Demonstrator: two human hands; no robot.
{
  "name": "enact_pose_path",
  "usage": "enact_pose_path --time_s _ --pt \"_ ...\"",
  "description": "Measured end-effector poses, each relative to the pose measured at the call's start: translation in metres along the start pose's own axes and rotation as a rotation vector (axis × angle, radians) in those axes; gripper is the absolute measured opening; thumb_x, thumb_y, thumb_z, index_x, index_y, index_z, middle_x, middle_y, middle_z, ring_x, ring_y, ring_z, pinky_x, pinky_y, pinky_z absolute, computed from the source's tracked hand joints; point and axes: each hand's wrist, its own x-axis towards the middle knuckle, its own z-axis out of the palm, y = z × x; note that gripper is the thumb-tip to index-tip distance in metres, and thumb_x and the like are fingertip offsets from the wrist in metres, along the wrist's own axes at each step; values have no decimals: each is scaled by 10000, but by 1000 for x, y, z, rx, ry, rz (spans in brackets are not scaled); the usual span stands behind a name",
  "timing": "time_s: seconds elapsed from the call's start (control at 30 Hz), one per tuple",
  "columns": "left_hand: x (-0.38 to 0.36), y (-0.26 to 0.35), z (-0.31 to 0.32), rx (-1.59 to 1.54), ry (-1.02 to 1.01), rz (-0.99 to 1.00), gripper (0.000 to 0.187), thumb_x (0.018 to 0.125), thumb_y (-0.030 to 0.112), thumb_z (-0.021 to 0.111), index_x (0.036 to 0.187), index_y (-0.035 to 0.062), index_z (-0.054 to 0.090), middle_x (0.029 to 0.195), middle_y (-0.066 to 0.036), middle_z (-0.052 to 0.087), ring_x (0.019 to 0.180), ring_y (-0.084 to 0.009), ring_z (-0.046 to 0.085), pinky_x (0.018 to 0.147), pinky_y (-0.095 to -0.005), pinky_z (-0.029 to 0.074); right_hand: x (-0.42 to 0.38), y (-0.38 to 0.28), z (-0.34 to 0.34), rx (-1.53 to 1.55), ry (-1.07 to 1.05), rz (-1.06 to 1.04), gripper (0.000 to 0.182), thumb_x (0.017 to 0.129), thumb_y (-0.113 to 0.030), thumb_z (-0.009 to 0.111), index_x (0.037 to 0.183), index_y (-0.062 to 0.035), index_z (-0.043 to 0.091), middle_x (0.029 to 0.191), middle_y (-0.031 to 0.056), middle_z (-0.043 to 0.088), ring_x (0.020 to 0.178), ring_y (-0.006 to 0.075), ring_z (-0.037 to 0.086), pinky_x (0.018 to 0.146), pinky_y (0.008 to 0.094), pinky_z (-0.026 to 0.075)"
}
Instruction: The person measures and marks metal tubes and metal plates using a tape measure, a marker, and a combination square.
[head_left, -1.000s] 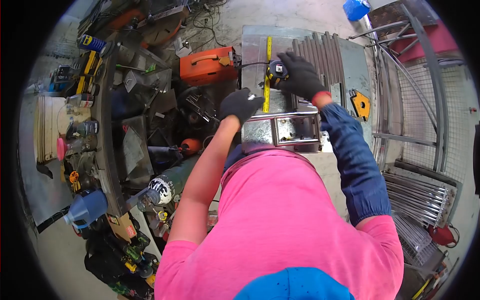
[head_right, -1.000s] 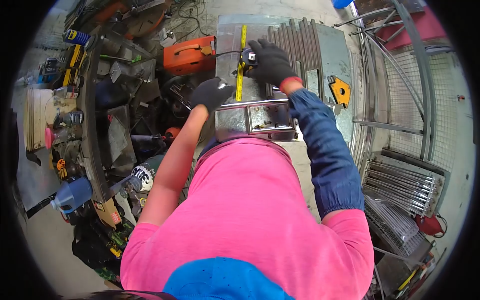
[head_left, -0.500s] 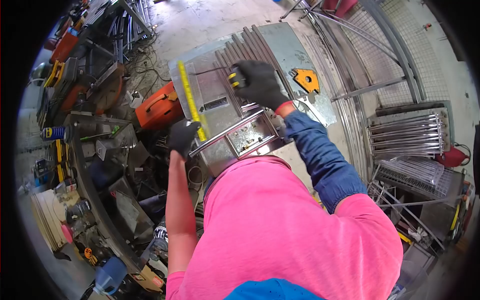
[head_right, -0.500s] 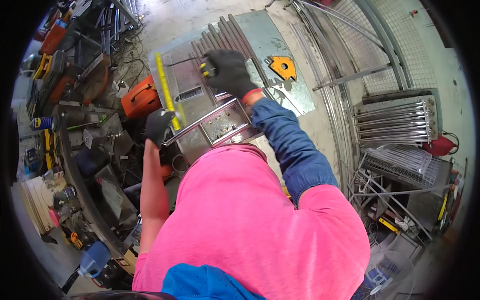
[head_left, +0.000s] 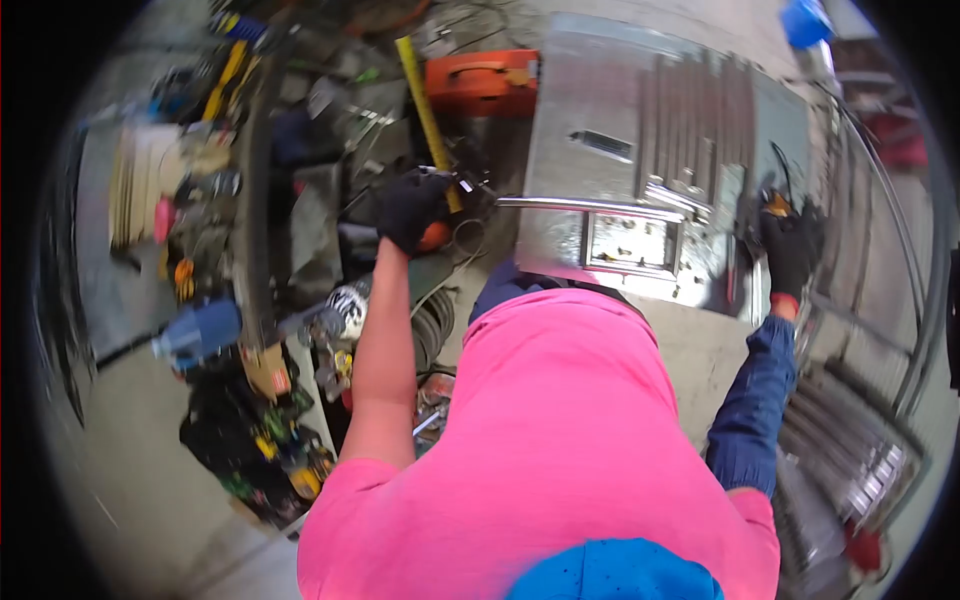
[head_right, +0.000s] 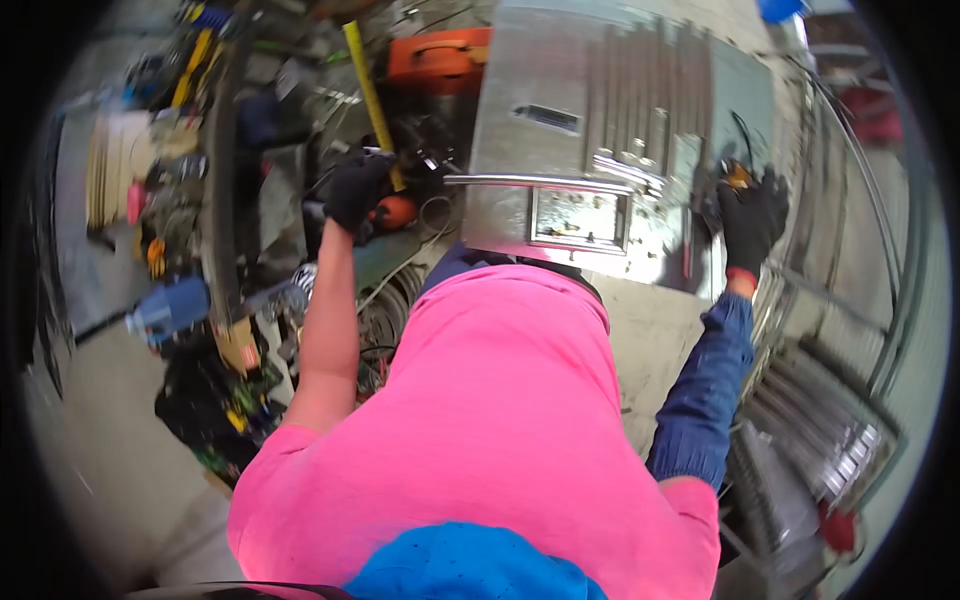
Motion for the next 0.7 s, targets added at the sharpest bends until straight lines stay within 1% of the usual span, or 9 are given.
enact_pose_path --time_s 0.1,0.2,0.23,0.3,0.33,0.43,0.53,0.6,0.7 --pt "-17 -40 3 -185 96 52 227 941 302 772 881 84 790 730 -13 703 687 -87 637 652 -320 505 9 -114 -42 515 -68 -149 553 873 -275 848 1343 -43 672 1288 167 716 1256 381 647 1072 473 498" --pt "-29 -68 10 123 134 211 275 936 327 780 872 59 771 711 14 681 669 -70 595 630 -311 483 -15 -230 -37 708 -277 -580 506 774 -174 871 1254 -112 725 1244 167 711 1198 380 648 1042 490 496" --pt "-38 -59 22 -187 173 92 283 933 319 783 841 54 744 659 8 647 640 -78 572 609 -320 465 -24 -263 -42 782 -393 -747 455 748 -183 873 1173 -110 727 1131 152 700 1131 375 647 981 491 505" --pt "-50 -52 22 -39 128 79 248 945 288 773 883 48 754 705 19 668 678 -76 586 633 -309 467 -50 -310 -28 575 -439 -875 286 801 -295 824 982 -120 689 936 118 650 934 350 651 829 496 492" --pt "-48 -51 19 125 85 66 217 956 257 763 925 42 765 751 31 690 717 -75 601 656 -298 470 -57 -322 -13 366 -559 -915 290 813 -289 825 1033 -137 712 940 114 671 919 353 671 834 494 506" --pt "-40 -90 31 -195 15 78 161 956 199 769 917 42 763 720 67 620 682 -32 527 609 -273 425 -52 -335 5 318 -593 -1021 328 826 -275 812 1105 -130 721 986 135 693 908 387 680 823 516 519" --pt "-32 -107 42 -235 4 117 147 956 192 752 921 50 765 692 22 628 632 -103 555 603 -327 445 -36 -338 7 356 -760 -940 364 887 -166 788 1235 -100 706 1043 118 726 912 314 728 822 465 560" --pt "-25 -109 42 194 65 533 189 934 248 738 947 62 767 752 -103 700 683 -296 657 669 -420 509 -25 -334 11 878 -1061 -466 427 941 -23 739 1358 -69 657 1113 79 734 965 207 734 839 375 589" --pt "-22 -77 50 135 -57 306 263 906 331 731 992 88 778 907 -191 737 863 -436 688 774 -499 541 -17 -334 14 1114 -1259 -262 447 937 -4 753 1370 -28 649 1110 48 733 980 136 690 877 305 566"
